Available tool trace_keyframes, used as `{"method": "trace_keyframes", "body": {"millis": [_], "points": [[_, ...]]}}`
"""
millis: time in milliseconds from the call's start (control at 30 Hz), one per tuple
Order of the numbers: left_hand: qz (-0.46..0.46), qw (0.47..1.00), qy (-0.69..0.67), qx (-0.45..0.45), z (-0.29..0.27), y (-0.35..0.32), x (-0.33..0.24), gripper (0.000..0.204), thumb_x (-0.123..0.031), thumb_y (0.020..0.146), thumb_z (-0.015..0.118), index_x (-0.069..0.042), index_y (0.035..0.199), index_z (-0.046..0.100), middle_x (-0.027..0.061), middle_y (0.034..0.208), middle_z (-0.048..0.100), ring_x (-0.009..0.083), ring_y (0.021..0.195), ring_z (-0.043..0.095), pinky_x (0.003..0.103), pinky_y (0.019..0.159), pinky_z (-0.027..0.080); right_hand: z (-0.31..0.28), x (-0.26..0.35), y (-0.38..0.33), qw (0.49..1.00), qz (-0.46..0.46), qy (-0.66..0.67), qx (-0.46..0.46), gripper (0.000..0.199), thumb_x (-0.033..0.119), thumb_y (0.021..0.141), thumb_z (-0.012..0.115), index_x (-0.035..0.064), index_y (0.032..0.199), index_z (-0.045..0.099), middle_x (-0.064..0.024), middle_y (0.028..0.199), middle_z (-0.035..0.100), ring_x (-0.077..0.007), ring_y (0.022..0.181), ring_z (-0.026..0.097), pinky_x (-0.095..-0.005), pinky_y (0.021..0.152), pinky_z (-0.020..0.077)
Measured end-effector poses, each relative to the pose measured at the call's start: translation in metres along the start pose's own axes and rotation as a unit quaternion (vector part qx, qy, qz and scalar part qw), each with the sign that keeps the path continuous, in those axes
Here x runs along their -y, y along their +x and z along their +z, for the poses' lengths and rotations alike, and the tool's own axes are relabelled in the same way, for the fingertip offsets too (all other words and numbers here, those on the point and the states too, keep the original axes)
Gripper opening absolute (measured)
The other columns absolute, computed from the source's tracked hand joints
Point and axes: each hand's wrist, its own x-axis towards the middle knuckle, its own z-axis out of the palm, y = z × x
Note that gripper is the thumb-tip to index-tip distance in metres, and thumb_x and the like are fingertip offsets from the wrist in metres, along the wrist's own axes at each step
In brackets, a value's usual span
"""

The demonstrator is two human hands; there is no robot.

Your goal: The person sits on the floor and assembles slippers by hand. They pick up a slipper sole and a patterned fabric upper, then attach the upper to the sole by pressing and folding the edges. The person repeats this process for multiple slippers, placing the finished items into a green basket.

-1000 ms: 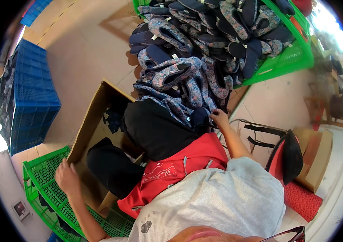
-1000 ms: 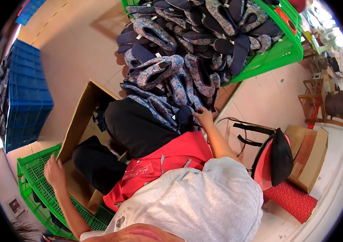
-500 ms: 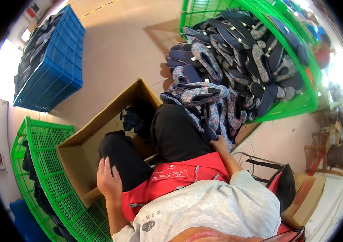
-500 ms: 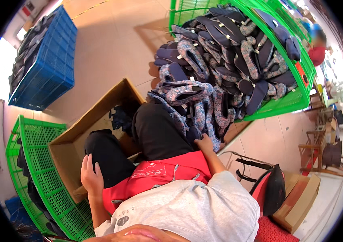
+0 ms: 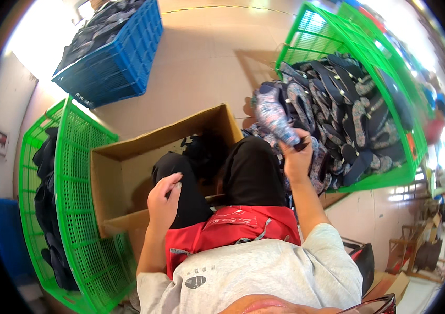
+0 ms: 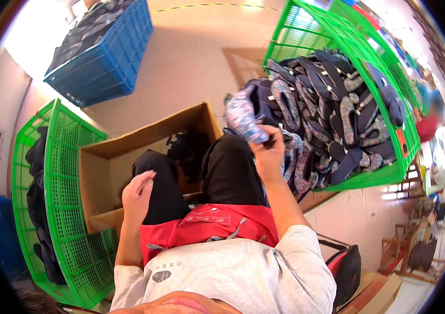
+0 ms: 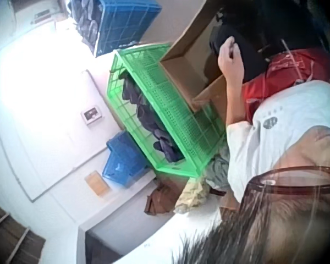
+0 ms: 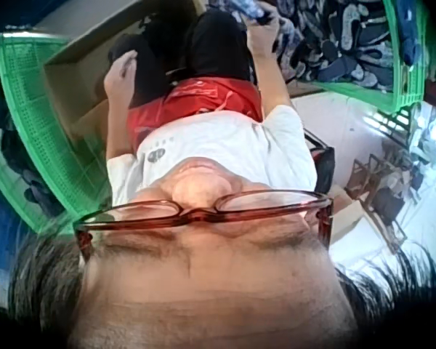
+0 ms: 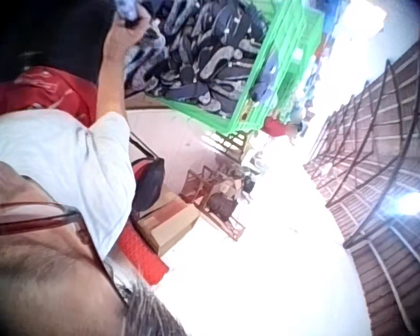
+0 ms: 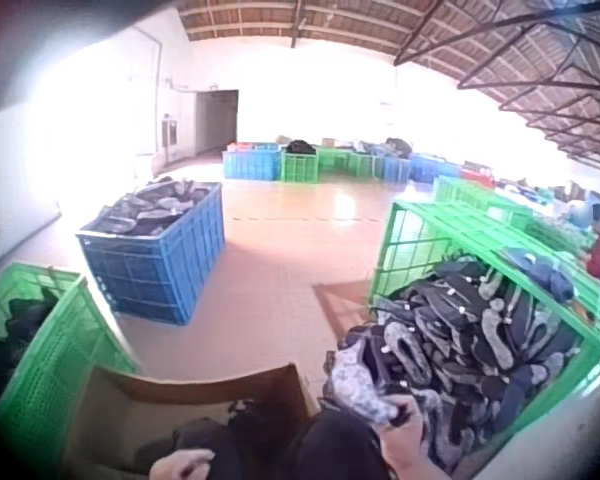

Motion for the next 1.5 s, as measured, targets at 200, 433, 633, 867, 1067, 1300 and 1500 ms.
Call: {"method": "trace_keyframes", "body": {"millis": [200,433,633,867,1067,1300,1500], "points": [[-0.209,0.885,-0.416,0.012,-0.005,0.023,-0.025,0.065,-0.022,0.1,0.057,-0.003,0.153,0.025,0.0155,0.131,0.057,0.0251,0.114,0.062,0.041,0.095,0.052,0.082,-0.017,-0.077,0.952,-0.11,-0.072,0.275,0.033,-0.012,0.075,0.073,0.0053,0.102,0.066,-0.0094,0.108,0.067,-0.0188,0.1,0.065,-0.0293,0.085,0.0516],[-0.188,0.95,-0.249,0.009,-0.023,-0.003,-0.001,0.096,0.004,0.076,0.073,-0.006,0.156,0.022,0.0162,0.136,0.049,0.0216,0.12,0.053,0.032,0.103,0.043,0.092,-0.011,-0.112,0.791,0.127,0.087,0.592,0.035,-0.016,0.08,0.061,0.0061,0.104,0.071,-0.0112,0.114,0.067,-0.0233,0.094,0.067,-0.0285,0.077,0.0519],[-0.189,0.974,-0.114,0.046,-0.044,-0.035,0.004,0.095,0.011,0.07,0.069,-0.007,0.155,0.029,0.0134,0.134,0.051,0.0216,0.123,0.05,0.032,0.106,0.039,0.079,-0.034,-0.09,0.89,0.305,0.024,0.339,0.015,0.006,0.097,0.059,0.0027,0.11,0.066,-0.0049,0.104,0.07,-0.0069,0.078,0.057,-0.0229,0.073,0.0483],[-0.13,0.977,0.02,0.171,-0.064,-0.047,-0.004,0.094,0.0,0.07,0.072,-0.01,0.154,0.031,0.0163,0.141,0.049,0.0263,0.129,0.05,0.034,0.109,0.038,0.104,-0.037,-0.084,0.863,0.372,0.009,0.342,0.028,0.021,0.095,0.069,0.0046,0.116,0.061,0.0017,0.096,0.063,-0.003,0.077,0.051,-0.0193,0.071,0.0434],[-0.101,0.961,0.146,0.212,-0.066,-0.034,-0.031,0.076,-0.012,0.074,0.074,-0.008,0.144,0.043,0.0146,0.135,0.051,0.0326,0.125,0.052,0.038,0.105,0.042,0.121,-0.04,-0.091,0.86,0.389,0.017,0.33,0.031,0.02,0.092,0.073,0.0049,0.114,0.059,0.0024,0.096,0.062,-0.0026,0.082,0.053,-0.0191,0.073,0.0446],[0.067,0.959,0.255,0.102,-0.043,-0.015,-0.038,0.046,-0.014,0.074,0.077,-0.006,0.116,0.061,0.0112,0.122,0.056,0.033,0.114,0.055,0.039,0.098,0.046,0.12,-0.033,-0.088,0.831,0.459,0.061,0.308,0.029,0.017,0.09,0.074,0.007,0.113,0.059,0.0022,0.093,0.063,-0.0034,0.078,0.058,-0.0195,0.07,0.0478],[0.142,0.928,0.345,0.014,-0.006,-0.012,-0.037,0.035,-0.012,0.069,0.077,-0.005,0.099,0.062,0.0097,0.102,0.061,0.0305,0.101,0.059,0.041,0.087,0.047,0.123,-0.031,-0.088,0.841,0.441,0.062,0.307,0.028,0.016,0.09,0.074,0.0077,0.111,0.058,0.004,0.088,0.061,-0.002,0.072,0.055,-0.0181,0.063,0.0443]]}}
